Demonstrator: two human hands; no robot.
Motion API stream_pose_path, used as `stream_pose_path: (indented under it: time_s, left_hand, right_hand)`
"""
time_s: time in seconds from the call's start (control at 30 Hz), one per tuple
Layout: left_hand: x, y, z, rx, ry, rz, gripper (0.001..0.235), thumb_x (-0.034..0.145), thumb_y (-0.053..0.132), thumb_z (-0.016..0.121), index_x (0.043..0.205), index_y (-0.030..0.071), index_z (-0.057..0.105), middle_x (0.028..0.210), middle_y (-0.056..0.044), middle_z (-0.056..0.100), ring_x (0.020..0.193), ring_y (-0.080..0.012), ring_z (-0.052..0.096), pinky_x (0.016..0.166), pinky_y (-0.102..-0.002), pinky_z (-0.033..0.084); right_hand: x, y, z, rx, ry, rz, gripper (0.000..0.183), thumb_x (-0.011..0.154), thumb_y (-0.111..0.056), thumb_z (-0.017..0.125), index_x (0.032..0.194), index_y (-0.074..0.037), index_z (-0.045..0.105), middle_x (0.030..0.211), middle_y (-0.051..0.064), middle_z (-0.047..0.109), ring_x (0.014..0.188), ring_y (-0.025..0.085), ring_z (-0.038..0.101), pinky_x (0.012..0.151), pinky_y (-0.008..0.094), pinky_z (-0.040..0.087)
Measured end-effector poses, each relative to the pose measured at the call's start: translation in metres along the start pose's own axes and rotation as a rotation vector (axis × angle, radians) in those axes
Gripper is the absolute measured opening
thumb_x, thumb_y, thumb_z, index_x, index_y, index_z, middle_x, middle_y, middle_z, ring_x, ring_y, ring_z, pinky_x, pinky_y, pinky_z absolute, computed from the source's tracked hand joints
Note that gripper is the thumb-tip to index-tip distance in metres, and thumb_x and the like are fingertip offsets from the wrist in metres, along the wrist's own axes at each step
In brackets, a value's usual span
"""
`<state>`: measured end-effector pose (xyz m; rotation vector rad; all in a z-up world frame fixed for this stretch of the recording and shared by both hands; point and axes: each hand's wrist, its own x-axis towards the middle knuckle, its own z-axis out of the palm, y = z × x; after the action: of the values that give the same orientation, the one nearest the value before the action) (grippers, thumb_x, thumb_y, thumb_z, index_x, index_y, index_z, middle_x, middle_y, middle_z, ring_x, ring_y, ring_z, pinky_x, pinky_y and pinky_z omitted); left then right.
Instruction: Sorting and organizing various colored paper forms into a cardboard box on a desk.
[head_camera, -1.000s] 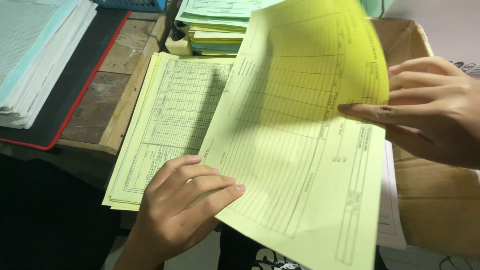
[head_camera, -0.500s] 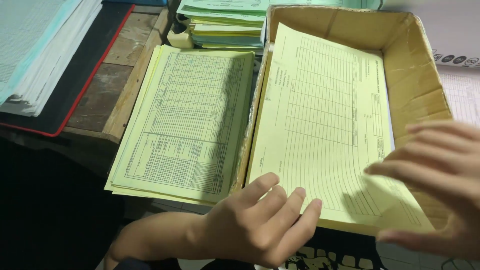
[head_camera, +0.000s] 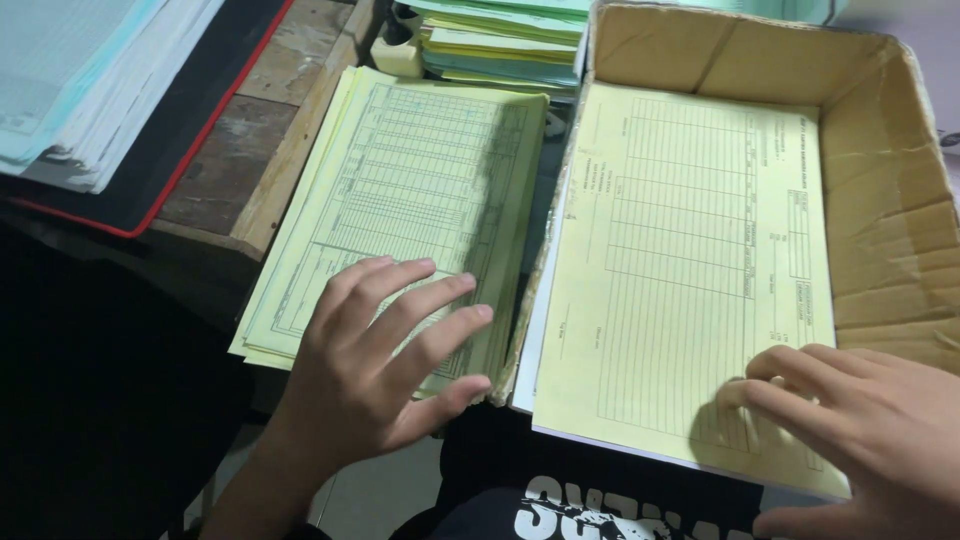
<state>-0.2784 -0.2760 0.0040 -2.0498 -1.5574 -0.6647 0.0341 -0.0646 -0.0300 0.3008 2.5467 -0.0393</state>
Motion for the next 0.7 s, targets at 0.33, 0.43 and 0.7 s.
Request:
stream_pose_path:
  time_s: [0.33, 0.43, 0.7]
  left_hand:
    - [-0.044, -0.031, 0.009, -0.353, -0.416, -0.242, 0.057, 0.068, 0.042, 0.073, 0.114, 0.014, 0.056, 0.112, -0.004, 0.056, 0.108, -0.0252, 0.048, 0.091, -0.042, 0.033]
    - [-0.051, -0.042, 0.013, -0.565, -0.298, -0.430, 0.036, 0.082, 0.034, 0.056, 0.099, 0.003, 0.061, 0.097, -0.006, 0.059, 0.086, -0.0178, 0.057, 0.063, -0.025, 0.051]
    - [-0.063, -0.055, 0.016, -0.874, -0.081, -0.872, 0.027, 0.088, 0.024, 0.050, 0.086, 0.001, 0.064, 0.069, -0.003, 0.058, 0.064, -0.0112, 0.055, 0.049, -0.020, 0.043]
  right_hand:
    - [0.037, -0.017, -0.098, -0.089, 0.761, -0.131, 0.057, 0.059, -0.066, 0.060, 0.100, -0.027, 0.056, 0.104, -0.005, 0.062, 0.088, 0.019, 0.063, 0.065, 0.038, 0.054]
    - [0.045, -0.019, -0.109, -0.083, 0.787, -0.182, 0.053, 0.061, -0.061, 0.061, 0.099, -0.025, 0.057, 0.100, -0.004, 0.063, 0.083, 0.019, 0.064, 0.066, 0.037, 0.053]
    - [0.064, -0.006, -0.099, -0.057, 0.743, -0.208, 0.054, 0.062, -0.058, 0.058, 0.103, -0.022, 0.058, 0.098, -0.002, 0.064, 0.083, 0.019, 0.065, 0.072, 0.037, 0.054]
